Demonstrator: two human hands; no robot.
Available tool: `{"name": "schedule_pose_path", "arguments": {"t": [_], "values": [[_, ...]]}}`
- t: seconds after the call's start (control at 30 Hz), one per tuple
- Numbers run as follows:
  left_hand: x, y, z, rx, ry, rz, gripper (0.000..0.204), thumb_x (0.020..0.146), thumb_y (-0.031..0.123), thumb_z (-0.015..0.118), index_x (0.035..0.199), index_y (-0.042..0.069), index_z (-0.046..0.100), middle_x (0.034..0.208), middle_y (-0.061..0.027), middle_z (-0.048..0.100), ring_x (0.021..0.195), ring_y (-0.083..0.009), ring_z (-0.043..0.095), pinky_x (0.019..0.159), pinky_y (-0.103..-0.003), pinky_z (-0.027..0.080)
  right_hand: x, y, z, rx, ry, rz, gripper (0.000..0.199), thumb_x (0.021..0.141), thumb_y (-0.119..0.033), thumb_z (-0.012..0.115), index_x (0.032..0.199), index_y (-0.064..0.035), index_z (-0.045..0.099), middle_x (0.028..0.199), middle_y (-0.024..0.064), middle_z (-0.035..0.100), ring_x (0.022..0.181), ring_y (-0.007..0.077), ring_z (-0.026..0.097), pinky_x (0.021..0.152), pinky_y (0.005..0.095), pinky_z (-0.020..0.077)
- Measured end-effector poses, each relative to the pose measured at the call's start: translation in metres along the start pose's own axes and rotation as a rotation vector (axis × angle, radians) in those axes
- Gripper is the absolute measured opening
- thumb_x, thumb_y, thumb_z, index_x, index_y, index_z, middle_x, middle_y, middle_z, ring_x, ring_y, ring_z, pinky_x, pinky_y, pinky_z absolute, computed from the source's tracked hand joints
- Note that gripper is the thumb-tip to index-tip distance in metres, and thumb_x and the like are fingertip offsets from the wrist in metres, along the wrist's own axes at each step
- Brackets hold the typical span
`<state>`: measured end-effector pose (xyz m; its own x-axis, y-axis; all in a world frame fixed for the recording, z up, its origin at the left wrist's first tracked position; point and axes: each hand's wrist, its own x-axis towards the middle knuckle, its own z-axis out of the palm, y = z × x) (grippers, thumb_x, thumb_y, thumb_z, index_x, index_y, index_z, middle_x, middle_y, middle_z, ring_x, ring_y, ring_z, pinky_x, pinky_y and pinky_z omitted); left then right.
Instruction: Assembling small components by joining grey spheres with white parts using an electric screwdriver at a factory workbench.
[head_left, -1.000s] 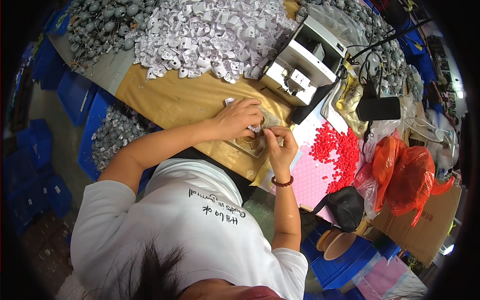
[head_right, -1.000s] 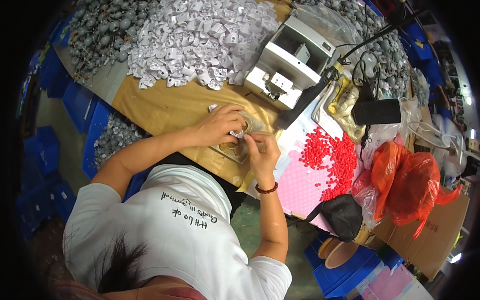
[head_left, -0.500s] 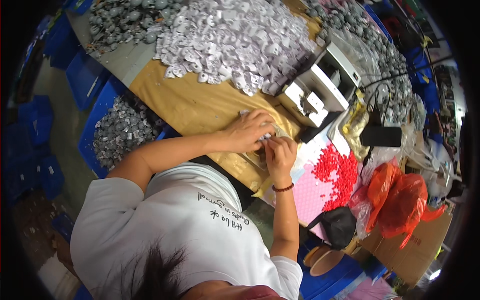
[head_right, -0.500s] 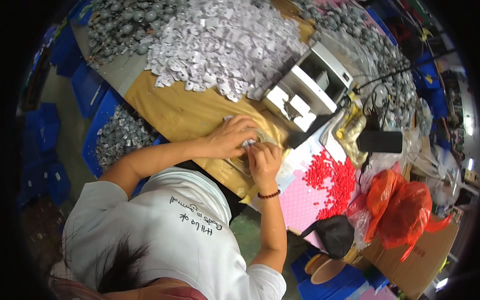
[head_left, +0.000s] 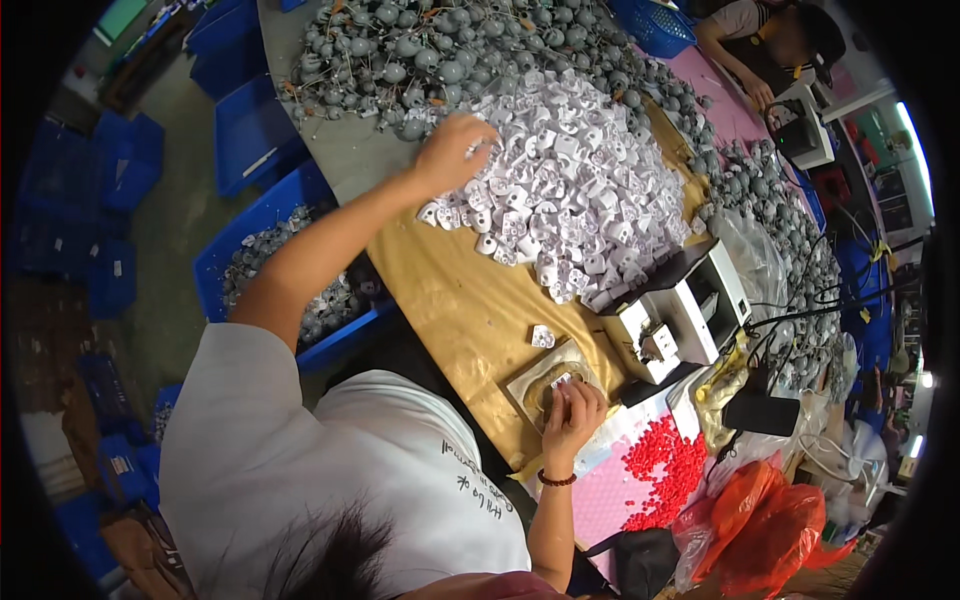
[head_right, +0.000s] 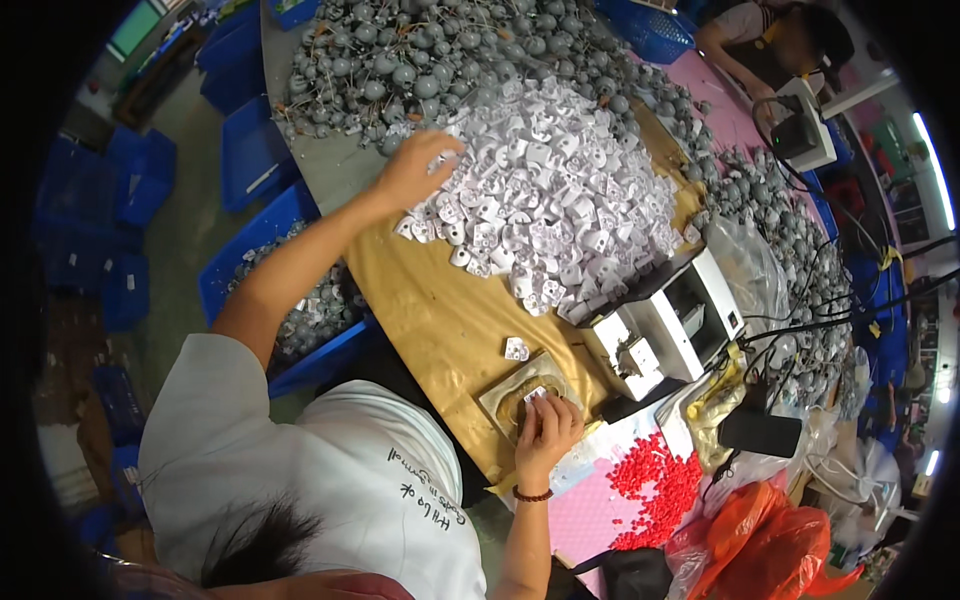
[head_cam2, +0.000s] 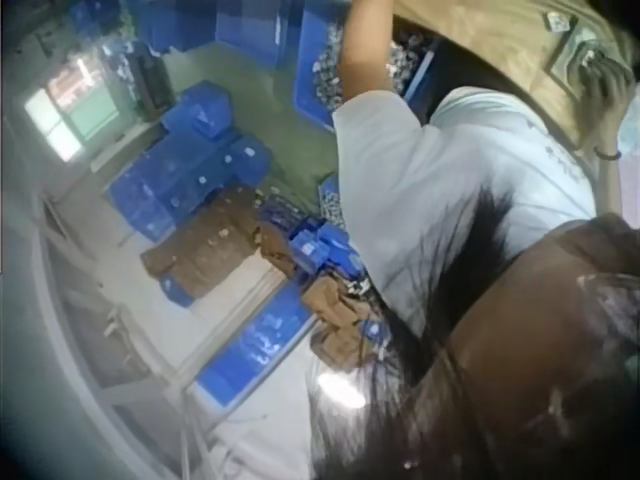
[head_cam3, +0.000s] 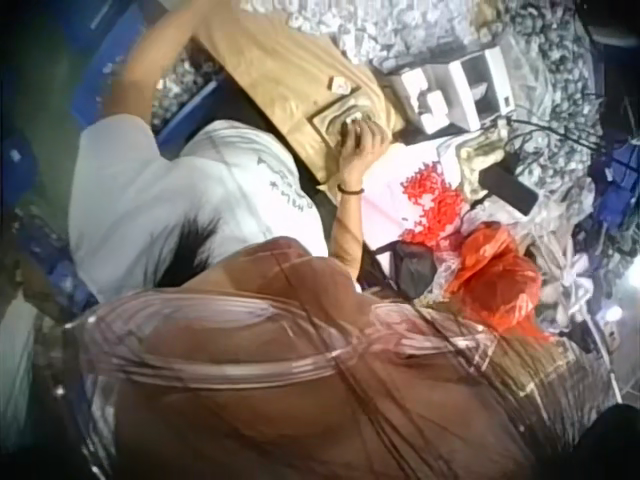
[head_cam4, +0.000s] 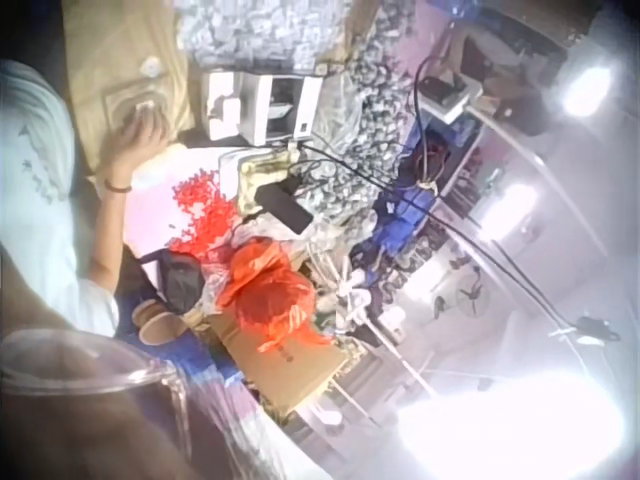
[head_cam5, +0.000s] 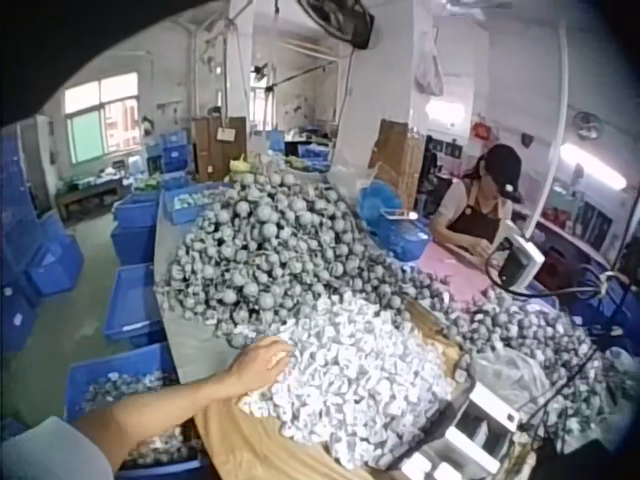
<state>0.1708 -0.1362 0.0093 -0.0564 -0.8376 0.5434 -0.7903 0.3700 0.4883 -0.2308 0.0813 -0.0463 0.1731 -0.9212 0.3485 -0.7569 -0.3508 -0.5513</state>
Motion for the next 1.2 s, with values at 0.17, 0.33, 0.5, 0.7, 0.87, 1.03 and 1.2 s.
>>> {"name": "schedule_pose_path", "arguments": {"t": [0.17, 0.33, 0.5, 0.7, 0.87, 1.03, 1.2], "values": [[0.07, -0.083, 0.017, 0.316, -0.007, -0.12, 0.016, 0.087, 0.009, 0.059, 0.097, 0.004, 0.069, 0.101, -0.0162, 0.066, 0.101, -0.0351, 0.06, 0.088, -0.044, 0.048, 0.001, -0.001, -0.006, 0.251, 0.115, 0.219, 0.033, 0.085, 0.0, 0.068, 0.117, 0.0021, 0.06, 0.11, 0.0147, 0.061, 0.1, 0.0257, 0.059, 0.089, 0.0367, 0.047], [0.107, -0.094, 0.04, 0.685, -0.243, -0.2, 0.015, 0.082, 0.011, 0.059, 0.087, 0.005, 0.071, 0.1, -0.0155, 0.067, 0.104, -0.0339, 0.061, 0.083, -0.044, 0.053, -0.008, 0.019, -0.021, 0.381, 0.134, 0.353, 0.021, 0.095, -0.001, 0.059, 0.116, 0.0035, 0.059, 0.111, 0.0089, 0.058, 0.092, 0.014, 0.06, 0.081, 0.0268, 0.0501], [0.112, -0.084, 0.048, 0.76, -0.303, -0.24, 0.02, 0.084, 0.011, 0.057, 0.092, 0.006, 0.074, 0.107, -0.0136, 0.067, 0.108, -0.0327, 0.061, 0.083, -0.044, 0.055, -0.011, 0.021, -0.026, 0.354, 0.128, 0.358, 0.015, 0.096, 0.0, 0.058, 0.109, 0.004, 0.062, 0.105, 0.0084, 0.06, 0.09, 0.014, 0.06, 0.08, 0.0263, 0.0494], [0.124, -0.083, 0.029, 0.663, -0.369, -0.317, 0.021, 0.086, 0.014, 0.055, 0.096, 0.007, 0.073, 0.093, -0.0135, 0.07, 0.092, -0.0352, 0.065, 0.081, -0.045, 0.054, -0.003, 0.021, -0.027, 0.36, 0.18, 0.306, 0.01, 0.092, 0.0, 0.061, 0.1, 0.0039, 0.066, 0.093, 0.0124, 0.066, 0.078, 0.0181, 0.06, 0.072, 0.0288, 0.0491], [0.13, -0.094, -0.013, 0.203, -0.109, -0.201, 0.015, 0.087, 0.02, 0.063, 0.095, 0.008, 0.068, 0.089, -0.0136, 0.069, 0.082, -0.0296, 0.067, 0.072, -0.041, 0.051, -0.01, 0.036, -0.03, 0.4, 0.223, 0.332, 0.009, 0.092, 0.001, 0.06, 0.099, 0.004, 0.066, 0.094, 0.0128, 0.066, 0.083, 0.0201, 0.063, 0.077, 0.0294, 0.0498], [0.117, -0.071, -0.051, -0.199, 0.001, -0.522, 0.013, 0.094, 0.018, 0.065, 0.099, 0.006, 0.065, 0.1, -0.0057, 0.068, 0.096, -0.0165, 0.065, 0.081, -0.032, 0.054, -0.008, 0.041, -0.03, 0.477, 0.238, 0.396, 0.008, 0.093, 0.001, 0.06, 0.098, 0.0039, 0.066, 0.094, 0.0119, 0.066, 0.086, 0.0191, 0.063, 0.078, 0.029, 0.0498], [0.108, -0.076, -0.052, -0.33, -0.216, -0.464, 0.026, 0.093, 0.015, 0.067, 0.116, 0.005, 0.062, 0.117, -0.0081, 0.065, 0.11, -0.0187, 0.062, 0.093, -0.034, 0.053, 0.005, 0.032, -0.024, 0.518, 0.208, 0.381, 0.008, 0.093, 0.002, 0.06, 0.098, 0.004, 0.066, 0.093, 0.011, 0.066, 0.08, 0.0162, 0.062, 0.073, 0.0269, 0.0492]]}}
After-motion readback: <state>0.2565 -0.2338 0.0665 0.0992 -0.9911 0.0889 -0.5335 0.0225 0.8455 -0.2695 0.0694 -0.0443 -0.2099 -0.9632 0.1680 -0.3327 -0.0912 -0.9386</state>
